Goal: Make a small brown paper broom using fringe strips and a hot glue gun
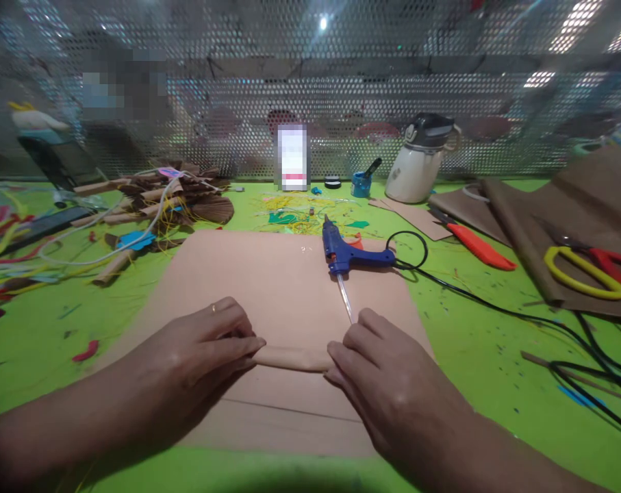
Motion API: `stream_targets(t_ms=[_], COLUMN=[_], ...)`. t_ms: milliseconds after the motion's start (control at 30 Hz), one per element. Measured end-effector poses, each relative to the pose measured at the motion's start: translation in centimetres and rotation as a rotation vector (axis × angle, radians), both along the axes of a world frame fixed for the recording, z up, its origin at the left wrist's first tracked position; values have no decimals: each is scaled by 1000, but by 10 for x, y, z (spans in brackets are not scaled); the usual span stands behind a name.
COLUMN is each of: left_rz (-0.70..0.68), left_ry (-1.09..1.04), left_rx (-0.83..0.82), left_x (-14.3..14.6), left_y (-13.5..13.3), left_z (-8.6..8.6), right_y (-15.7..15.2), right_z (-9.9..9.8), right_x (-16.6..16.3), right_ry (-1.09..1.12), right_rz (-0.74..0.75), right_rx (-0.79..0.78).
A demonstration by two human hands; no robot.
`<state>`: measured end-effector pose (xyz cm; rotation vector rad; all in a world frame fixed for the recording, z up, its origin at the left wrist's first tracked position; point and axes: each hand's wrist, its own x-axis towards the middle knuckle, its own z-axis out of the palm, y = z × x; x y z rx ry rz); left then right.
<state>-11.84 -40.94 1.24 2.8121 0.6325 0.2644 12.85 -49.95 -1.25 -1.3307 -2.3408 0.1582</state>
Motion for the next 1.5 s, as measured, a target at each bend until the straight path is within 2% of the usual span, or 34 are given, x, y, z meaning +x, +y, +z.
stream_targets(t_ms=[167, 367, 467, 600, 700, 800, 867, 967, 1167, 1400, 1500], left_rz=[-35, -61, -85, -84, -58, -34, -27, -26, -9, -49, -73], left_ry=[80, 104, 99, 73, 45, 33, 24, 12, 97, 47, 52], left_rx=[53, 255, 308, 300, 286, 301, 318, 341, 389, 434, 430], left_x=[4, 19, 21, 19, 18, 16, 15, 14, 7, -2, -2], left_y=[0, -9, -10, -11, -12, -14, -15, -18, -21, -13, -11], left_z=[7, 7, 3, 1, -1, -3, -4, -5, -5, -5, -4], right_y=[4, 5, 6, 11, 17, 22, 26, 35, 50, 47, 32], right_z=[4, 0, 1, 7, 11, 10, 6, -2, -11, -1, 14], right_x=[2, 3, 4, 9, 12, 16, 18, 23, 25, 31, 17], right_ry=[2, 11, 54, 176, 148, 33, 3, 4, -11, -113, -16], right_rz=[27, 37, 16, -79, -121, -231, -295, -312, -434, -450, -324], right_rx=[-8, -46, -82, -137, -81, -67, -67, -49, 52, 133, 218])
